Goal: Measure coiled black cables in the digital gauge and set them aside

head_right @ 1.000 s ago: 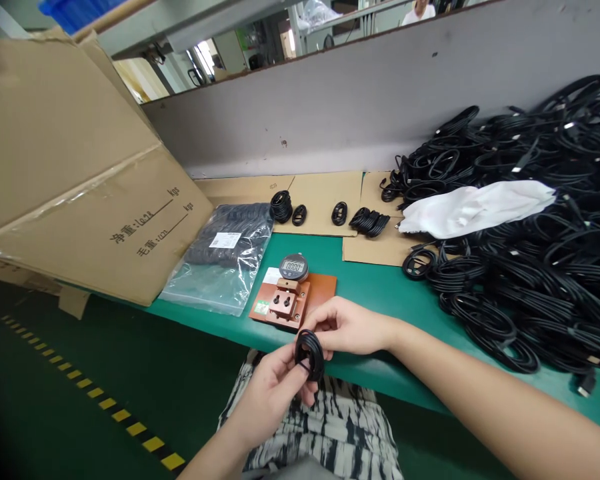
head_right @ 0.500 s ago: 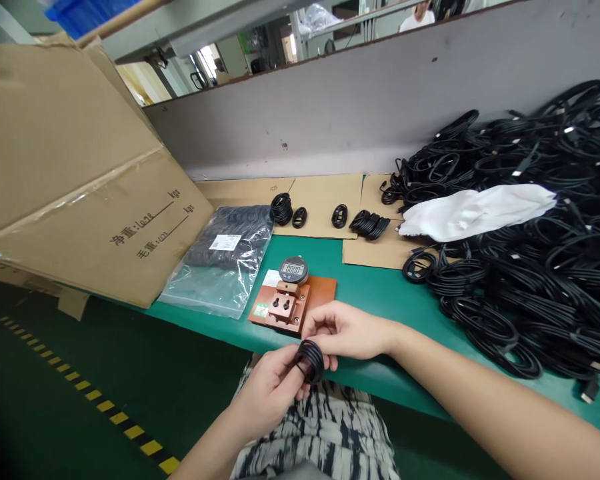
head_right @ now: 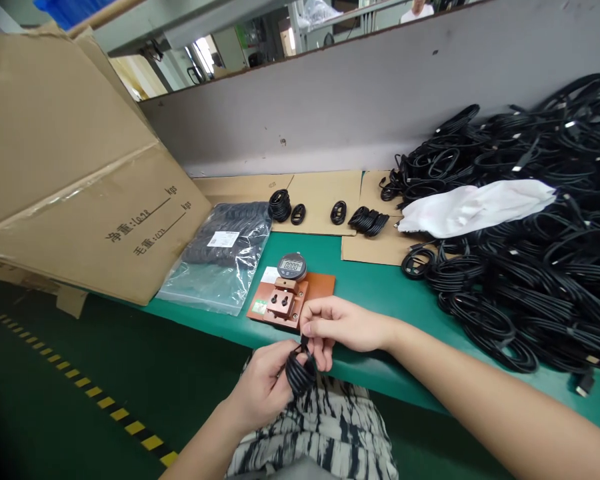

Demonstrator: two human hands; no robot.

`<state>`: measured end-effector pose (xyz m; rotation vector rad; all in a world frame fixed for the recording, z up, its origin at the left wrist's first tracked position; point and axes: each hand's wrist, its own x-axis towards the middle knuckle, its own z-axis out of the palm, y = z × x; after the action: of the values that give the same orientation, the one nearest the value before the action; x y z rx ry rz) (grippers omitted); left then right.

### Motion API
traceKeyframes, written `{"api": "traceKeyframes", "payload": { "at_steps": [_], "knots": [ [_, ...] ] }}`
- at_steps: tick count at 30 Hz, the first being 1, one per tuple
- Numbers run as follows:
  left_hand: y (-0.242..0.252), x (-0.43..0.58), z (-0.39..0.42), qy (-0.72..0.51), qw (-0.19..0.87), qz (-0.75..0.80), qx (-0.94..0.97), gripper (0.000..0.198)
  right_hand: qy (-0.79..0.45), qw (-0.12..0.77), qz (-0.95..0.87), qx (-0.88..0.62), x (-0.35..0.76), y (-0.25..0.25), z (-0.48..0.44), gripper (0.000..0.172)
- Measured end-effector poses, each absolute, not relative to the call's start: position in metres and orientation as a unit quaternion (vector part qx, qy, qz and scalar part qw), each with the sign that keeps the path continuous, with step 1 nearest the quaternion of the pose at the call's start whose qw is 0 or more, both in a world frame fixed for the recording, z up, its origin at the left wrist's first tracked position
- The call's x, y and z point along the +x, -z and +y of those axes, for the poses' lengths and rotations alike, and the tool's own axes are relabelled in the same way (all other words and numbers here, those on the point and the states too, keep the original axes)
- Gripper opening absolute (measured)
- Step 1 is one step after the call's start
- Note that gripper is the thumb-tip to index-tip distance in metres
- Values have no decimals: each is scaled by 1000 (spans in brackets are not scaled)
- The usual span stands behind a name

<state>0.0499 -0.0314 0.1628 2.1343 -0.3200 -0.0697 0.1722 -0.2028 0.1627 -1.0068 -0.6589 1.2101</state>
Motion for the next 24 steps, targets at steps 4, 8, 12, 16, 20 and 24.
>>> {"api": "traceKeyframes", "payload": {
  "at_steps": [4,8,12,16,20,24],
  "knots": [
    [-163,48,-32,32,496,-114,860,19,-524,657,-300,-452,171,-163,-203,27],
    [-159,46,-22,80,607,-45,790,37,-509,637,-300,-495,171,-165,-202,31],
    [-149,49,-4,92,719,54,686,47,-495,620,-285,-538,172,-167,-201,34],
    [-145,56,6,98,785,68,608,49,-496,609,-272,-556,173,-164,-200,35],
    [-146,57,9,127,785,59,603,47,-498,606,-272,-558,173,-162,-200,36],
    [-144,54,10,165,771,56,612,45,-496,593,-282,-568,174,-162,-201,36]
  ]
}}
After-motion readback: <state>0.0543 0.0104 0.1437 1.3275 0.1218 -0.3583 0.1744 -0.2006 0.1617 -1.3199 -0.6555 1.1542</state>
